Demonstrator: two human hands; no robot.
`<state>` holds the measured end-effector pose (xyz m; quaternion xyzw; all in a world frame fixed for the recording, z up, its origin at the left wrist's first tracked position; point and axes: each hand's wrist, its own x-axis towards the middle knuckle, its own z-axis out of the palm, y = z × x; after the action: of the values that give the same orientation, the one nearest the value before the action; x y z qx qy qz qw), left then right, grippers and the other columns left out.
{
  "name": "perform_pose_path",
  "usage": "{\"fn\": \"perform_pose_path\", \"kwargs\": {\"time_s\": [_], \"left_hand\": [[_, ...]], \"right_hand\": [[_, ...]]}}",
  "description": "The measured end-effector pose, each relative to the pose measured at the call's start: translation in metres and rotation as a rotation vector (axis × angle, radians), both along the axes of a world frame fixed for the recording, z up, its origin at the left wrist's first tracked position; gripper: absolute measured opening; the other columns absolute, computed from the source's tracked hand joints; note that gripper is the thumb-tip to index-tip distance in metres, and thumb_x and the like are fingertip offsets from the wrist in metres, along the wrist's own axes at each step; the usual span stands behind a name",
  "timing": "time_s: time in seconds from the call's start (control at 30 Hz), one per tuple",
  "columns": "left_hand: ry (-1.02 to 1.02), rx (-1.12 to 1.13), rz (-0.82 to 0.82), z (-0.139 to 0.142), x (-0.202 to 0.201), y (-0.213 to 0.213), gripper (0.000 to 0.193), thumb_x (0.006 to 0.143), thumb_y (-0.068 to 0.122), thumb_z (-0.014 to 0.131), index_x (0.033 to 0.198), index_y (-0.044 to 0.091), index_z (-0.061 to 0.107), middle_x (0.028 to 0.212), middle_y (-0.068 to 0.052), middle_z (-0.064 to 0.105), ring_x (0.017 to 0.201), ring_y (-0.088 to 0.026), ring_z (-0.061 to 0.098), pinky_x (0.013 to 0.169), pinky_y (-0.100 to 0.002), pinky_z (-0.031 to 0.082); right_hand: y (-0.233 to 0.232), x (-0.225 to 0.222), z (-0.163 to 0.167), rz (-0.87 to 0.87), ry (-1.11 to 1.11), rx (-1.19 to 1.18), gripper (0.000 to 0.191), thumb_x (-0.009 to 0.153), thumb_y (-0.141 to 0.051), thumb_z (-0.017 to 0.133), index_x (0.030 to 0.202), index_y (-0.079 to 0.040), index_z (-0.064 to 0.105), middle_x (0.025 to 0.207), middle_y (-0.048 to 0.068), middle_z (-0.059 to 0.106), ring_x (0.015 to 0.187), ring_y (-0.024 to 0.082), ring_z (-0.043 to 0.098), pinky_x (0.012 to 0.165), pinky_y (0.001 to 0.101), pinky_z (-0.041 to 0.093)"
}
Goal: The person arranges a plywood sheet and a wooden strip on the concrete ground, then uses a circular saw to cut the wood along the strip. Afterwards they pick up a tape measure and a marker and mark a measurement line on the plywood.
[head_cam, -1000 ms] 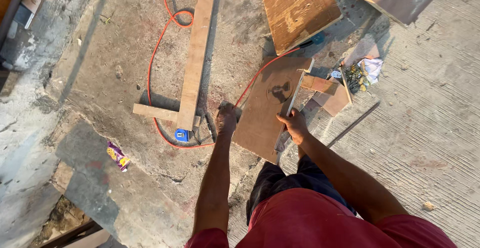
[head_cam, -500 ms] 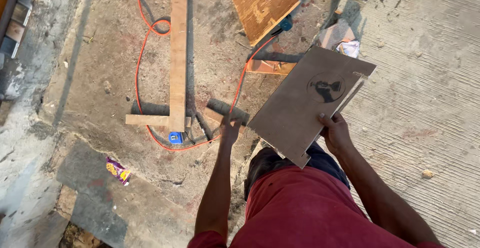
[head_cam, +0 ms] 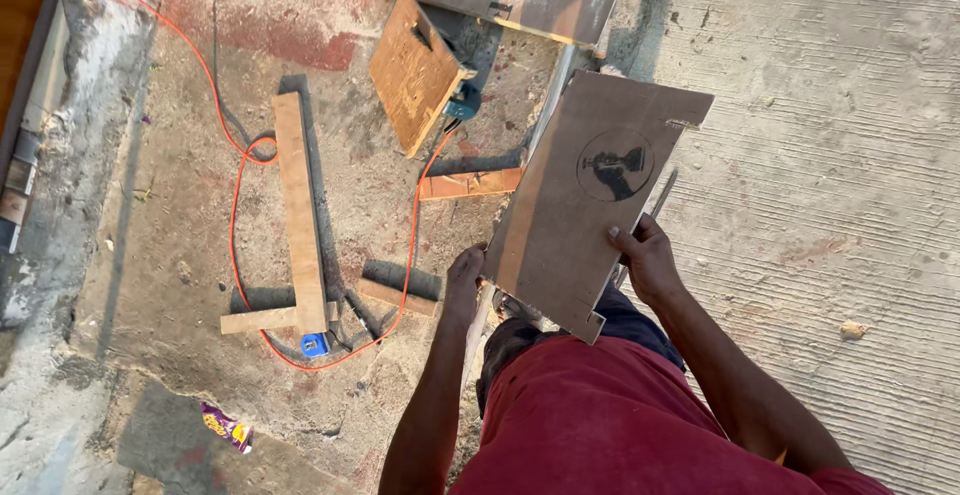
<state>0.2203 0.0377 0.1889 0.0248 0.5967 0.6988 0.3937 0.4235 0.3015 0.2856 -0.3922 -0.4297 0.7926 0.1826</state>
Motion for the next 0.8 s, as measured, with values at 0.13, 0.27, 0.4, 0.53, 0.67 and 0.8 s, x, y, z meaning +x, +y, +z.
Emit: {"fn": "perform_pose_path", "kwargs": {"time_s": [0.13,0.27,0.4,0.53,0.67,0.8], "left_hand": [[0.193,-0.156,-0.161,0.016,0.018,0.069,0.036,0.102,0.023,0.064,0.128,-0.001,0.071,0.111,-0.003,0.072,0.099,-0.009,0.065,0.088,-0.025,0.053],[0.21,-0.275,-0.135,0.025,0.039,0.139,0.035,0.1,0.018,0.063,0.129,0.0,0.07,0.109,-0.004,0.073,0.094,-0.01,0.063,0.083,-0.027,0.052],[0.135,-0.207,-0.089,0.023,0.051,0.18,0.036,0.1,0.018,0.062,0.131,0.0,0.069,0.111,-0.004,0.073,0.096,-0.01,0.065,0.083,-0.027,0.054],[0.093,-0.203,-0.066,0.013,0.043,0.201,0.036,0.101,0.017,0.063,0.132,0.0,0.068,0.113,-0.004,0.074,0.098,-0.009,0.066,0.085,-0.026,0.054],[0.028,-0.198,-0.071,0.006,0.02,0.216,0.036,0.101,0.017,0.063,0.133,0.001,0.068,0.112,-0.005,0.073,0.096,-0.011,0.065,0.083,-0.027,0.054],[-0.142,-0.094,0.027,0.002,-0.006,0.24,0.036,0.097,0.016,0.063,0.129,0.0,0.068,0.113,-0.005,0.075,0.097,-0.012,0.069,0.084,-0.027,0.057]], "right_hand": [[0.065,0.012,0.006,0.07,-0.095,0.163,0.03,0.099,-0.018,0.073,0.125,-0.003,0.066,0.102,0.005,0.07,0.079,0.011,0.057,0.066,0.028,0.047],[0.114,0.018,0.022,0.066,-0.154,0.168,0.027,0.095,-0.017,0.072,0.118,-0.005,0.065,0.097,0.003,0.071,0.079,0.01,0.062,0.067,0.028,0.05],[0.149,0.015,0.029,0.036,-0.122,0.116,0.025,0.092,-0.015,0.07,0.114,-0.006,0.064,0.095,0.002,0.072,0.079,0.01,0.067,0.068,0.0285,0.056],[0.169,0.008,0.025,0.062,-0.173,0.238,0.026,0.097,-0.013,0.074,0.119,-0.002,0.066,0.095,0.005,0.069,0.078,0.011,0.057,0.067,0.0294,0.047],[0.178,-0.016,0.025,0.064,-0.218,0.212,0.028,0.094,-0.014,0.071,0.117,-0.001,0.063,0.095,0.006,0.07,0.078,0.012,0.064,0.067,0.0295,0.054],[0.188,-0.054,0.032,0.013,-0.25,0.196,0.031,0.092,-0.015,0.069,0.118,0.0,0.061,0.094,0.006,0.07,0.075,0.011,0.065,0.062,0.0283,0.053]]}}
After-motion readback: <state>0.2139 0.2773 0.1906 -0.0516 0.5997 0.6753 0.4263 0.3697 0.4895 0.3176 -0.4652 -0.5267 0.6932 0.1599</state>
